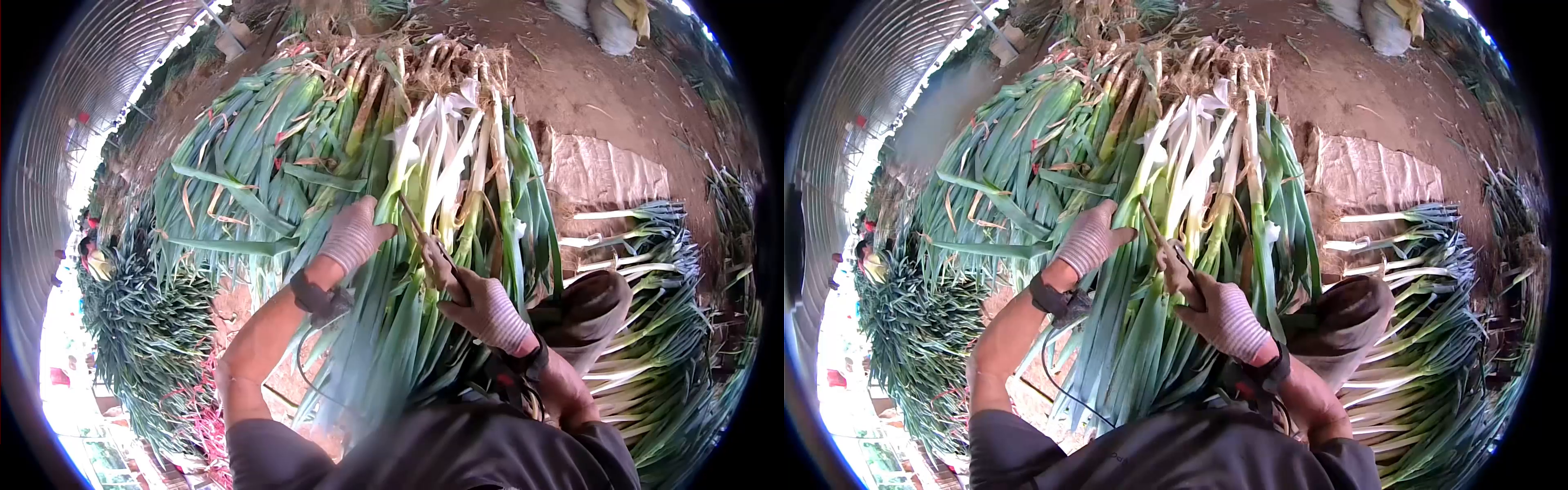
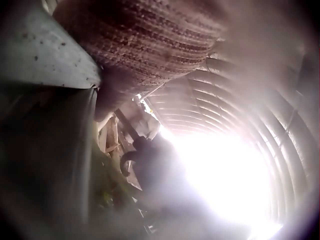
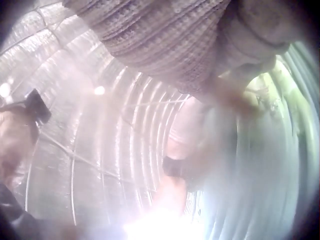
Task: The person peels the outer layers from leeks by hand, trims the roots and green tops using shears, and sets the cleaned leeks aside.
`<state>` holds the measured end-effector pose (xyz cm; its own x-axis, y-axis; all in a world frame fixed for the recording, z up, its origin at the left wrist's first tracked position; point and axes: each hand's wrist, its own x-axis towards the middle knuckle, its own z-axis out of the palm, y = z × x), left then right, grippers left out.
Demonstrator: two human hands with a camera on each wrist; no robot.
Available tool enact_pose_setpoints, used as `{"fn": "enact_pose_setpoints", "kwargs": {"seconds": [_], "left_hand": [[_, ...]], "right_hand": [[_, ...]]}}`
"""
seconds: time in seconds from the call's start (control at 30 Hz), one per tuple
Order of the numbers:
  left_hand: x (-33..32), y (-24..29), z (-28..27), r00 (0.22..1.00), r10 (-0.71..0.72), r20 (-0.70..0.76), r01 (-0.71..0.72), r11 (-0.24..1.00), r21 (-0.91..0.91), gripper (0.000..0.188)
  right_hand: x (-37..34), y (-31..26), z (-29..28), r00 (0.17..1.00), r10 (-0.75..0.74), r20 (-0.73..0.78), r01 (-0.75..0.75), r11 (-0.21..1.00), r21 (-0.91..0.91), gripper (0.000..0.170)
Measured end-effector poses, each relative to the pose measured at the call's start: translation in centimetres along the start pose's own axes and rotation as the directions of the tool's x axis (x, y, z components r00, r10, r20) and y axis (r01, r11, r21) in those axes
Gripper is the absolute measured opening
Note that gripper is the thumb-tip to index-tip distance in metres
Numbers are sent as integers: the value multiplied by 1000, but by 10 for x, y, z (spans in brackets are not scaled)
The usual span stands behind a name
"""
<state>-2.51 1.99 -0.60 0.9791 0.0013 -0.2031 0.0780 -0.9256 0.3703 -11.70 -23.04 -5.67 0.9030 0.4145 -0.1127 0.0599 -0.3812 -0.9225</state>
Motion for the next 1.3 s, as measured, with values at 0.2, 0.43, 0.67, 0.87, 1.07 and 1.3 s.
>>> {"fn": "enact_pose_setpoints", "kwargs": {"seconds": [0.2,0.43,0.67,0.87,1.07,1.3], "left_hand": [[-1,-1,5,999,25,-24,-25,999,24,47],[-1,-7,11,997,59,-48,-60,998,-13,45],[-4,-14,12,993,98,-64,-104,990,-98,43],[-4,-21,13,993,103,-49,-109,986,-128,43],[-6,-27,11,994,111,-15,-111,964,-243,42],[-6,-34,9,990,123,-65,-136,955,-262,43]], "right_hand": [[36,1,-3,996,46,-76,-50,998,-49,35],[99,23,-16,986,16,-168,-42,988,-152,38],[158,33,-36,973,24,-231,-72,977,-202,40],[180,21,-42,976,70,-205,-98,987,-130,40],[204,19,-49,988,14,-156,-68,936,-345,41],[166,14,-42,995,-75,-62,43,912,-409,35]]}}
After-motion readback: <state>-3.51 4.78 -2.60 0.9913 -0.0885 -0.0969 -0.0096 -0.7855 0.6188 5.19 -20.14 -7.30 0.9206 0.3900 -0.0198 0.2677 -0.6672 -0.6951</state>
